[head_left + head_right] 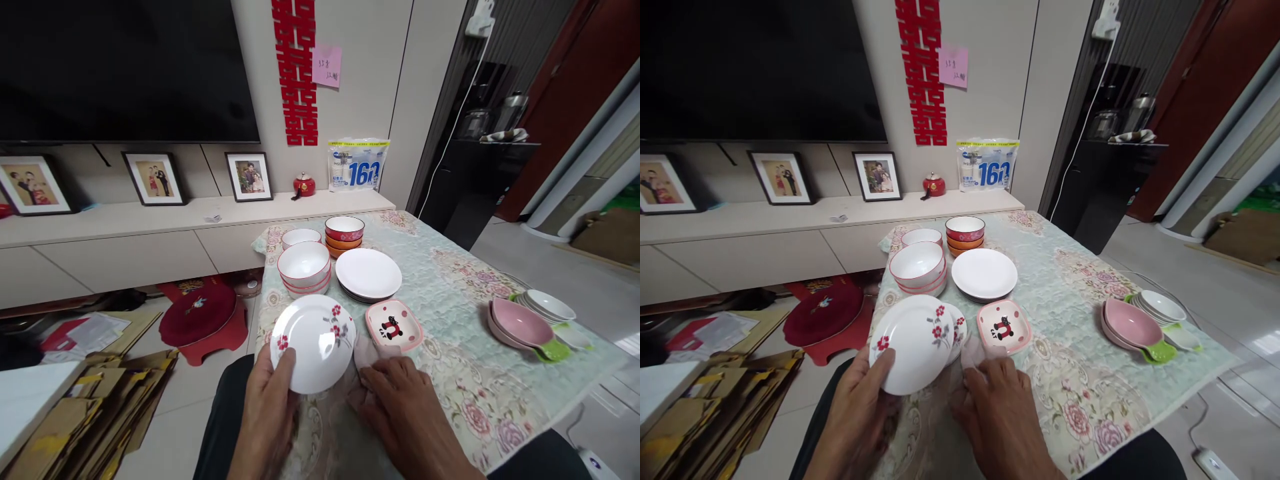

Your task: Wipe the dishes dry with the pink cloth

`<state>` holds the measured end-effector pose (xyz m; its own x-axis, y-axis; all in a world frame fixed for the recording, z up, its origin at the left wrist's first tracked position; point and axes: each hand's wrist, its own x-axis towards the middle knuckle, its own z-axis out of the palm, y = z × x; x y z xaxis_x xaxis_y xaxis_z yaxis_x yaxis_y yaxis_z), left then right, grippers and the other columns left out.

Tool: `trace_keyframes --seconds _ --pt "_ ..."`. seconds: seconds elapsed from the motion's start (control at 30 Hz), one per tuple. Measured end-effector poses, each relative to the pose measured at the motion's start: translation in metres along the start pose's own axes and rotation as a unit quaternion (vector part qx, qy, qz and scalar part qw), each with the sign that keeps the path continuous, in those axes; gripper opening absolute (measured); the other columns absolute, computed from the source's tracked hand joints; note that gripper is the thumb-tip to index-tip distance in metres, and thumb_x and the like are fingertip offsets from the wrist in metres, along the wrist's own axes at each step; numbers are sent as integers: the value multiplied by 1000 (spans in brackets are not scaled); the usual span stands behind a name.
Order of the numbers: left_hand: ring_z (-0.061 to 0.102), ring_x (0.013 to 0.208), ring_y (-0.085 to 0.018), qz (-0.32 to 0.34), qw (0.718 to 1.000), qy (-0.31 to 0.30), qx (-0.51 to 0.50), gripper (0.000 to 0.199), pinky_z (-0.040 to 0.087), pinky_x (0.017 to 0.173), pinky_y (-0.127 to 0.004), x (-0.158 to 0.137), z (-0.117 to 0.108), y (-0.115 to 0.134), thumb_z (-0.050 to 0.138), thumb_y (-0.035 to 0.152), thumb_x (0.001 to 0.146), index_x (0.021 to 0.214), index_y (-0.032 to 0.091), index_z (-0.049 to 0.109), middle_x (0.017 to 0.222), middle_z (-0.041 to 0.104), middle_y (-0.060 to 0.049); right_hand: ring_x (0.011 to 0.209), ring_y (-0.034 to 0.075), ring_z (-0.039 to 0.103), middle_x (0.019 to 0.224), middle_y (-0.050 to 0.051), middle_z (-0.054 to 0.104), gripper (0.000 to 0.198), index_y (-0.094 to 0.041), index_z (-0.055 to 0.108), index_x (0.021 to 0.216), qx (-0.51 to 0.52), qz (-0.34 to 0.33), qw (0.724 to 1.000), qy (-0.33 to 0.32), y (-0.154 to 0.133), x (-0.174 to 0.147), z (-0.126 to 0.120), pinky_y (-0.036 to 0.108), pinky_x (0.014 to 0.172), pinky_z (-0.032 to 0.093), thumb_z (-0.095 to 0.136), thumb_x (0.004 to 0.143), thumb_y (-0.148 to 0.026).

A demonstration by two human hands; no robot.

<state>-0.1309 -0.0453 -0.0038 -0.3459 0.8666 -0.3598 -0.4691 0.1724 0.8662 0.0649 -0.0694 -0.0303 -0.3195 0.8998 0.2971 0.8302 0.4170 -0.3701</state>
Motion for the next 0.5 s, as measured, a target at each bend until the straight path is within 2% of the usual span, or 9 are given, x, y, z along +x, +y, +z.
trace_keyframes --seconds 0.1,0.2,0.27,0.33,0.43,0.5 --pt "73 87 -21 -10 999 1 -45 58 59 75 -30 -3 15 12 73 26 74 130 21 57 112 75 -9 96 31 62 110 11 68 30 -24 66 102 -21 -4 1000 -21 2 -13 11 42 72 55 69 74 -14" --pt "73 92 -21 -4 995 -42 -86 55 59 81 -30 -2 39 17 69 18 76 130 20 58 114 75 -9 85 25 66 95 9 71 23 -21 67 94 27 -7 998 -63 5 -14 12 35 69 56 65 74 -8" --pt "73 95 -24 -6 992 -83 -96 55 59 84 -34 1 58 15 69 19 76 130 19 58 112 75 -10 78 21 67 89 4 71 16 -22 66 89 95 -2 991 -97 11 -10 -5 28 65 55 65 77 -10" --pt "71 102 -27 -2 985 -136 -109 57 57 88 -35 4 78 9 69 21 76 132 17 56 116 74 -12 80 19 69 96 1 74 17 -27 67 100 156 22 982 -99 22 -4 -34 25 65 55 66 84 -22" --pt "68 109 -27 16 976 -169 -133 63 55 90 -34 9 105 -3 66 16 76 137 17 49 120 72 -12 105 23 68 122 1 70 49 -33 57 131 181 26 983 17 41 10 -84 30 84 56 71 84 -37" --pt "68 110 -26 8 969 -202 -146 64 54 92 -35 11 117 -13 63 15 80 142 19 44 119 72 -11 113 23 65 130 1 66 53 -36 51 138 159 43 982 90 52 26 -105 32 90 54 68 87 -40"
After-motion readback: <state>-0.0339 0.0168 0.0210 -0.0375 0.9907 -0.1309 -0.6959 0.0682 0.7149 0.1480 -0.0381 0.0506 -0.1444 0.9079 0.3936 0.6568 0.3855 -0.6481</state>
